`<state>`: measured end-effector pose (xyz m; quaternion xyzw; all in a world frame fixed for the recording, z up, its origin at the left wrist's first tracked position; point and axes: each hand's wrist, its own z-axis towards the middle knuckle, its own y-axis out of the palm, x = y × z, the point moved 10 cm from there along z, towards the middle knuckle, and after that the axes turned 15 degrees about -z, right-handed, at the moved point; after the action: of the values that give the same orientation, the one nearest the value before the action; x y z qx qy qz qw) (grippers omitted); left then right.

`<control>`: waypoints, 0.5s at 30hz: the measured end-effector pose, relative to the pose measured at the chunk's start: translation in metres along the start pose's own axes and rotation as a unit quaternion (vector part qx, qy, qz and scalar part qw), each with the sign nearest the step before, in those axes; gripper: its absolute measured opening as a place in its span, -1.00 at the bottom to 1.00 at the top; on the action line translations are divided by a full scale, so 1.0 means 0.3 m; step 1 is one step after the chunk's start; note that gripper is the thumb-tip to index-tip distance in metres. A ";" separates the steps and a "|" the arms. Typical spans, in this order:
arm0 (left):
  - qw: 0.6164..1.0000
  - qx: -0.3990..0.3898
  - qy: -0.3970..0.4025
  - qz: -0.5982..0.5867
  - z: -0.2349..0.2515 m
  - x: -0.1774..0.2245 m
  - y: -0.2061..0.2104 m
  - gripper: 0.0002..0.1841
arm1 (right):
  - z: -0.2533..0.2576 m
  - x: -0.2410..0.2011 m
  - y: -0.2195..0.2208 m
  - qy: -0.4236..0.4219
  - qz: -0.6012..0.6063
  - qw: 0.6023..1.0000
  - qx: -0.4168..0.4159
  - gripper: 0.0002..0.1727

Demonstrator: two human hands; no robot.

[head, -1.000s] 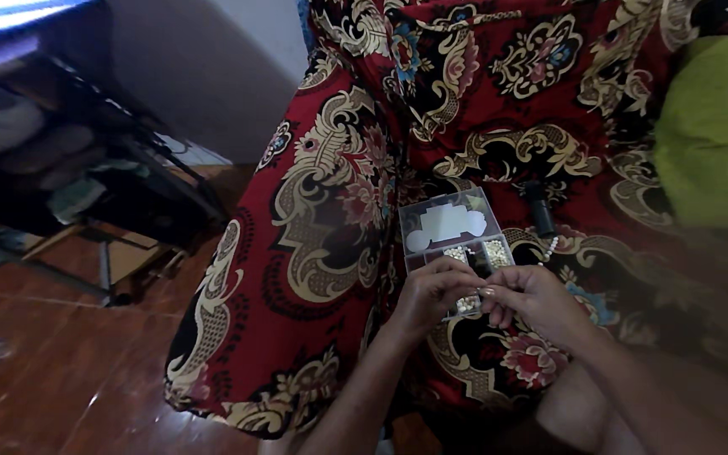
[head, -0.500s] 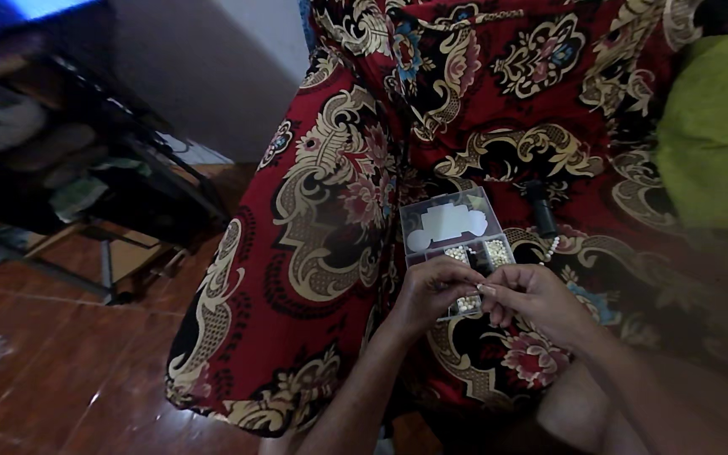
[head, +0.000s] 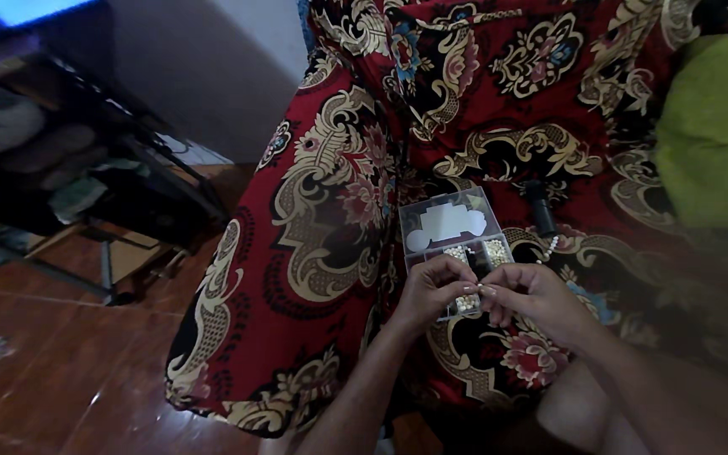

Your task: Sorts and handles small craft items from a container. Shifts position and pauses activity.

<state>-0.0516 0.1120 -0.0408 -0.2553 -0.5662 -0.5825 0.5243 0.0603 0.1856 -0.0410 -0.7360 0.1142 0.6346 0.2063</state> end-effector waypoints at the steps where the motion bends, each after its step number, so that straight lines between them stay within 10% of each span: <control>1: 1.000 -0.002 0.002 0.001 0.001 0.000 0.002 -0.93 | 0.000 -0.001 -0.004 -0.002 -0.020 1.000 0.005 -0.92; 9: 0.998 0.027 0.032 0.045 0.004 0.038 -0.019 -0.99 | 0.009 -0.002 -0.255 -0.030 -0.515 0.843 0.150 -0.81; 15: 0.994 0.014 0.056 0.092 -0.001 0.057 0.006 -0.99 | -0.003 0.024 -0.399 0.072 -0.572 0.796 0.183 -0.72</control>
<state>-0.0553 0.1065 -0.0250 -0.2657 -0.5178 -0.5374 0.6103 0.1136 0.2922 -0.0289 -0.6593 -0.1994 0.3136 0.6536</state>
